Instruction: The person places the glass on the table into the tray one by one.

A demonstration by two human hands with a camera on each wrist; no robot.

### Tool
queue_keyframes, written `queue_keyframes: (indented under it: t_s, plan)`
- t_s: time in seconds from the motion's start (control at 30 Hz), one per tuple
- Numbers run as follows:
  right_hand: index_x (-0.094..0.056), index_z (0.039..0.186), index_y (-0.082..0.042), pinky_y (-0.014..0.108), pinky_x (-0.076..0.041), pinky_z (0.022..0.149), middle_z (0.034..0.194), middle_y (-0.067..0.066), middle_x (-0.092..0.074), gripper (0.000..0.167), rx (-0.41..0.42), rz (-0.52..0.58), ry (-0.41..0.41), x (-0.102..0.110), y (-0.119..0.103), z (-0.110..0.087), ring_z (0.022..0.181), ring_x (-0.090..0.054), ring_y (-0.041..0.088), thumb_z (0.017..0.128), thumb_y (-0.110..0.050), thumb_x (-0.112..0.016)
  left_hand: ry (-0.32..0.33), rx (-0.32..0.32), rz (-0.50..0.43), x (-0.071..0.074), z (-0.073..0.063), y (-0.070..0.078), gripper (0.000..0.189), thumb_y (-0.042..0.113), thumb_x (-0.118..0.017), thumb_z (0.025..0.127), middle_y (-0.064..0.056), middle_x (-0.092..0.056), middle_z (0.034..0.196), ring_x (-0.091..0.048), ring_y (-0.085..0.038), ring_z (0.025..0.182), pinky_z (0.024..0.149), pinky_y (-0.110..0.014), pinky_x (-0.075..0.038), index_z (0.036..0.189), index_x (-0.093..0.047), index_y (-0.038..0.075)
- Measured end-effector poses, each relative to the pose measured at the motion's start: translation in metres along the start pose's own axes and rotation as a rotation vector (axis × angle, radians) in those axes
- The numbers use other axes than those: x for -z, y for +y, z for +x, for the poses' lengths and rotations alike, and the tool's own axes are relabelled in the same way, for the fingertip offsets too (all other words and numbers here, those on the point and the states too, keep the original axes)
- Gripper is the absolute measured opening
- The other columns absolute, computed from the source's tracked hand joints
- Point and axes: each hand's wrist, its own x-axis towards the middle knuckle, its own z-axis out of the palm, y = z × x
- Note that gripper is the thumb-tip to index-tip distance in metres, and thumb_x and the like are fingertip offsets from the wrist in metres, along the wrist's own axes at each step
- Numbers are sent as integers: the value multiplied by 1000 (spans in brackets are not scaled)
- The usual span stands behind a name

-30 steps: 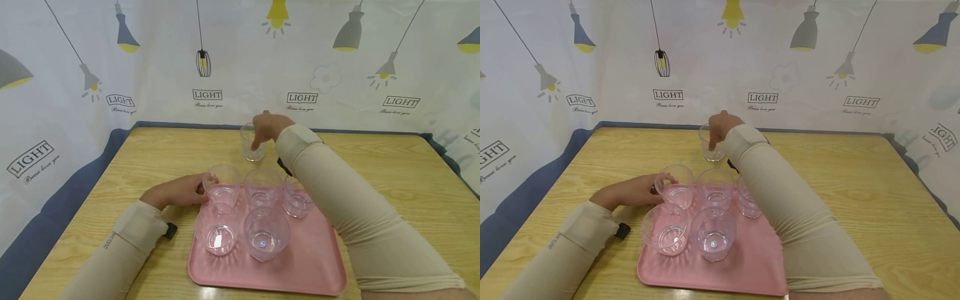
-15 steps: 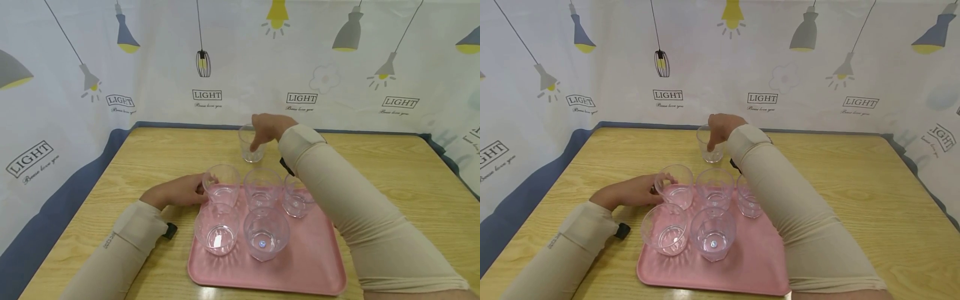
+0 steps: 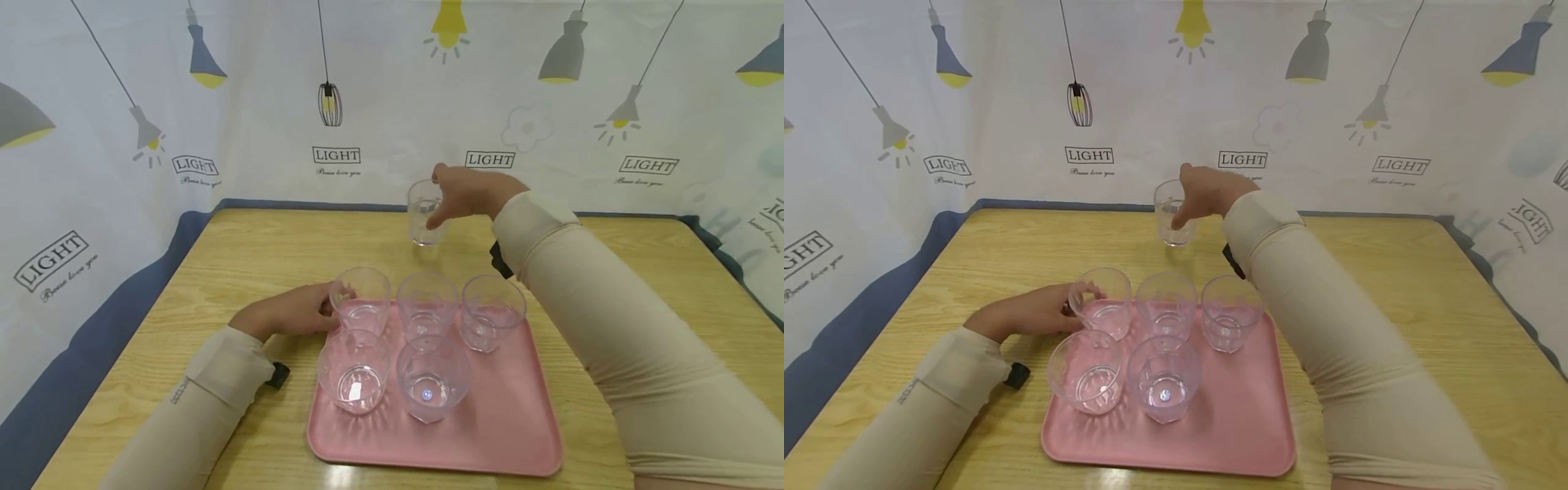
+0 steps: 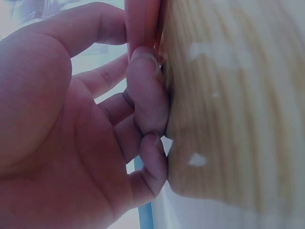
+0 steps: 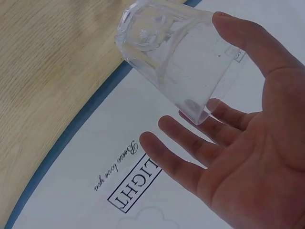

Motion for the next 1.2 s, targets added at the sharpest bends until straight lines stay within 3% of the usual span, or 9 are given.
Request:
queue_keyframes:
  t_s: [0.37, 0.7, 0.87, 1.2]
  plan:
    - [-17, 154, -3, 56, -31, 115, 158, 20, -32, 91, 24, 86, 30, 7, 29, -25, 144, -33, 39, 90, -37, -71, -4, 25, -10, 0, -1, 1, 47, 24, -63, 96, -5, -61, 107, -54, -19, 99, 89, -37, -45, 140, -50, 13]
    - [-27, 153, -2, 57, -39, 108, 145, 21, -49, 91, 67, 73, 94, 2, 60, -46, 134, -46, 40, 87, -41, -75, 3, 23, -8, 0, -1, 2, 40, 24, -64, 96, -3, -57, 95, -53, -17, 92, 83, -34, -44, 133, -53, 15]
    - [-28, 154, -3, 56, -45, 101, 145, 22, -47, 90, 80, 124, 158, -7, 75, -59, 128, -53, 39, 87, -39, -76, -3, 33, -6, 0, -1, 3, 40, 26, -64, 96, -3, -56, 94, -53, -17, 89, 80, -33, -44, 133, -52, 16]
    - [-28, 151, 0, 57, -43, 103, 146, 24, -44, 92, 66, 246, 230, -20, 95, -82, 136, -45, 41, 85, -39, -79, -5, 36, 4, -1, 1, 1, 43, 24, -64, 96, -3, -57, 97, -53, -18, 93, 84, -35, -43, 137, -51, 16]
